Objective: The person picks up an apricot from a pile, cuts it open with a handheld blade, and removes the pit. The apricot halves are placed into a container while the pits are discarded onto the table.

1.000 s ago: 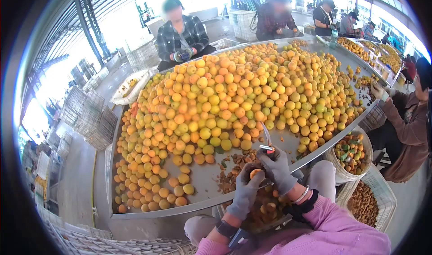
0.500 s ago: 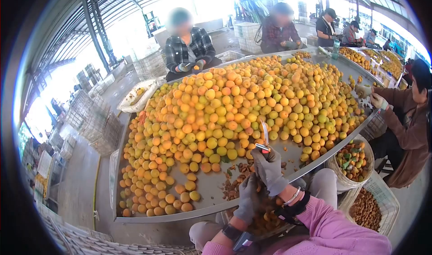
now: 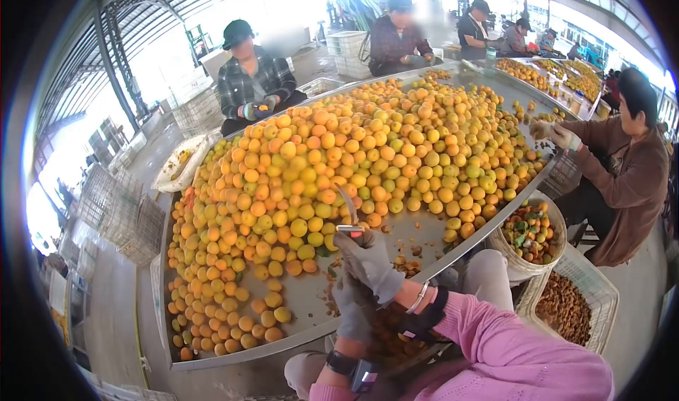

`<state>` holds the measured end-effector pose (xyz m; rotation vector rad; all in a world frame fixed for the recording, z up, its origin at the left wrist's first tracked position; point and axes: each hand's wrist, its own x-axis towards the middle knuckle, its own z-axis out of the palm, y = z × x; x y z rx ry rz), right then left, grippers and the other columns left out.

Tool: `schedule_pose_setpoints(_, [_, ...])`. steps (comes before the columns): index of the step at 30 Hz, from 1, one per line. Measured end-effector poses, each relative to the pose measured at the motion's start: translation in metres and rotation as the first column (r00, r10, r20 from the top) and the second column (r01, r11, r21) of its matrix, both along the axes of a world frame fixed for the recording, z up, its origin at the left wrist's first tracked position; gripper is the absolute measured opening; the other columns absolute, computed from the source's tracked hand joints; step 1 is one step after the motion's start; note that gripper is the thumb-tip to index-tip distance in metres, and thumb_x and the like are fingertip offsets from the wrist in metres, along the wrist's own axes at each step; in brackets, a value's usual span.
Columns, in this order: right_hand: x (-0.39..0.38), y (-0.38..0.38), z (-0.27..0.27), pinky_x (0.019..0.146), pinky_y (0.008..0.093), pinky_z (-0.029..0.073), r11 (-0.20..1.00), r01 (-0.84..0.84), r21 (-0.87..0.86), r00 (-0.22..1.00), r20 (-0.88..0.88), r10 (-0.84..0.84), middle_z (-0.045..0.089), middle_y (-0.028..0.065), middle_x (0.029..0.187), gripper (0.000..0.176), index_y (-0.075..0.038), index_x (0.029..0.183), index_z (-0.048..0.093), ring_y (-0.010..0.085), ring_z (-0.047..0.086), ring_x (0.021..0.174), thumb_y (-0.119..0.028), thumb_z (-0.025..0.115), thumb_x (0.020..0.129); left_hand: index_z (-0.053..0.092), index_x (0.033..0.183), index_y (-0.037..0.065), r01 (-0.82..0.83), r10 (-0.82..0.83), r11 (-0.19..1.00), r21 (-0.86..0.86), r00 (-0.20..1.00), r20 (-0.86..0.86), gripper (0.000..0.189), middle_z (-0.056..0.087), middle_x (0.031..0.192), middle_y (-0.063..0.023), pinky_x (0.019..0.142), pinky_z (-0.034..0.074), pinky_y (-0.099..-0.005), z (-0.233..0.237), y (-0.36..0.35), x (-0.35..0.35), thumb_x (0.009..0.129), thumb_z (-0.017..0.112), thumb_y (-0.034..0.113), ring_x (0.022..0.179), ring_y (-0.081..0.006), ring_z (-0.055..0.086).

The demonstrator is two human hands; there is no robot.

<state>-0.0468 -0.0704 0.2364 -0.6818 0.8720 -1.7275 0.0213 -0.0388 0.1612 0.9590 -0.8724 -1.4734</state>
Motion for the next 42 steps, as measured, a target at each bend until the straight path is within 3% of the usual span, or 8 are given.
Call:
schedule_pose_setpoints(16, [0.000,-0.008,0.008,0.045,0.0193,0.030,0.985,-0.172,0.026,0.968,-0.179,0.173,0.052,-0.0076,0.061,0.016,-0.005,0.080,0.063,-0.0002,0.042,0.052,-0.015,0.067,0.092,0.059,0.103,0.003,0.173,-0.152,0.978,0.113,0.974,-0.169,0.026,0.059,0.090,-0.0047,0.061,0.049,-0.0325,-0.013,-0.005,0.016,0.098,0.055,0.028,0.075,-0.0162,0.058])
schedule_pose_setpoints(19, [-0.006,-0.006,0.014,0.046,0.0197,0.030,0.953,-0.291,0.081,0.945,-0.128,0.299,0.050,-0.0074,0.060,0.020,-0.006,0.075,0.061,0.0000,0.041,0.052,-0.015,0.065,0.092,0.059,0.103,0.002,0.112,-0.109,0.991,0.079,0.993,-0.035,0.021,0.060,0.094,-0.0061,0.063,0.049,-0.0350,0.000,-0.004,0.017,0.096,0.055,0.021,0.079,-0.0190,0.059])
schedule_pose_setpoints(21, [-0.004,-0.006,0.011,0.045,0.0202,0.030,0.938,-0.338,0.085,0.926,-0.147,0.347,0.049,-0.0071,0.060,0.021,-0.006,0.073,0.061,0.0004,0.041,0.052,-0.014,0.065,0.092,0.058,0.110,0.001,0.342,0.103,0.856,-0.388,0.622,0.776,0.020,0.061,0.100,-0.0063,0.068,0.049,-0.0339,0.013,0.004,0.030,0.096,0.055,0.014,0.085,-0.0201,0.058])
schedule_pose_setpoints(28, [-0.005,-0.024,-0.007,0.039,0.0230,0.028,0.871,-0.489,-0.055,0.840,-0.297,0.453,0.049,-0.0034,0.055,0.019,-0.004,0.074,0.062,0.0038,0.039,0.041,-0.013,0.064,0.090,0.056,0.109,0.004,0.098,0.302,0.870,-0.483,0.667,0.681,0.038,0.060,0.092,-0.0062,0.073,0.048,-0.0323,0.055,0.018,0.009,0.079,0.075,0.017,0.084,-0.0196,0.059])
schedule_pose_setpoints(29, [-0.006,-0.027,-0.010,0.038,0.0228,0.028,0.913,-0.407,0.000,0.894,-0.206,0.399,0.050,-0.0032,0.054,0.019,-0.004,0.074,0.062,0.0040,0.040,0.041,-0.013,0.064,0.090,0.055,0.115,0.005,0.120,-0.101,0.988,-0.096,0.977,0.187,0.033,0.061,0.098,-0.0064,0.073,0.050,-0.0315,0.039,0.005,0.023,0.087,0.067,0.018,0.086,-0.0180,0.059])
schedule_pose_setpoints(30, [-0.001,-0.020,0.012,0.037,0.0228,0.029,0.966,-0.258,0.009,0.956,-0.139,0.257,0.051,-0.0027,0.053,0.017,-0.003,0.078,0.063,0.0055,0.043,0.040,-0.014,0.064,0.090,0.054,0.121,0.006,0.373,-0.232,0.904,0.206,0.837,-0.495,0.029,0.062,0.105,-0.0067,0.073,0.051,-0.0308,0.025,-0.007,0.030,0.096,0.059,0.018,0.088,-0.0163,0.060])
schedule_pose_setpoints(38, [-0.081,-0.021,0.009,0.038,0.0228,0.029,0.996,-0.044,0.081,0.952,-0.300,0.066,0.052,-0.0055,0.057,0.012,-0.008,0.082,0.064,0.0048,0.042,0.042,-0.017,0.066,0.090,0.057,0.112,0.008,0.078,-0.004,0.938,0.338,0.976,-0.216,0.019,0.066,0.102,-0.0058,0.056,0.051,-0.0243,0.006,-0.019,0.029,0.094,0.062,0.013,0.075,-0.0123,0.061])
schedule_pose_setpoints(42, [-0.127,0.002,-0.010,0.040,0.0219,0.028,0.997,0.017,0.073,0.831,-0.556,0.027,0.050,-0.0052,0.057,0.014,-0.007,0.087,0.065,0.0042,0.040,0.043,-0.021,0.067,0.090,0.054,0.121,0.009,-0.123,0.122,0.992,-0.008,0.973,0.195,0.029,0.063,0.094,-0.0058,0.059,0.051,-0.0235,-0.009,-0.030,0.028,0.093,0.058,0.004,0.079,-0.0127,0.062])
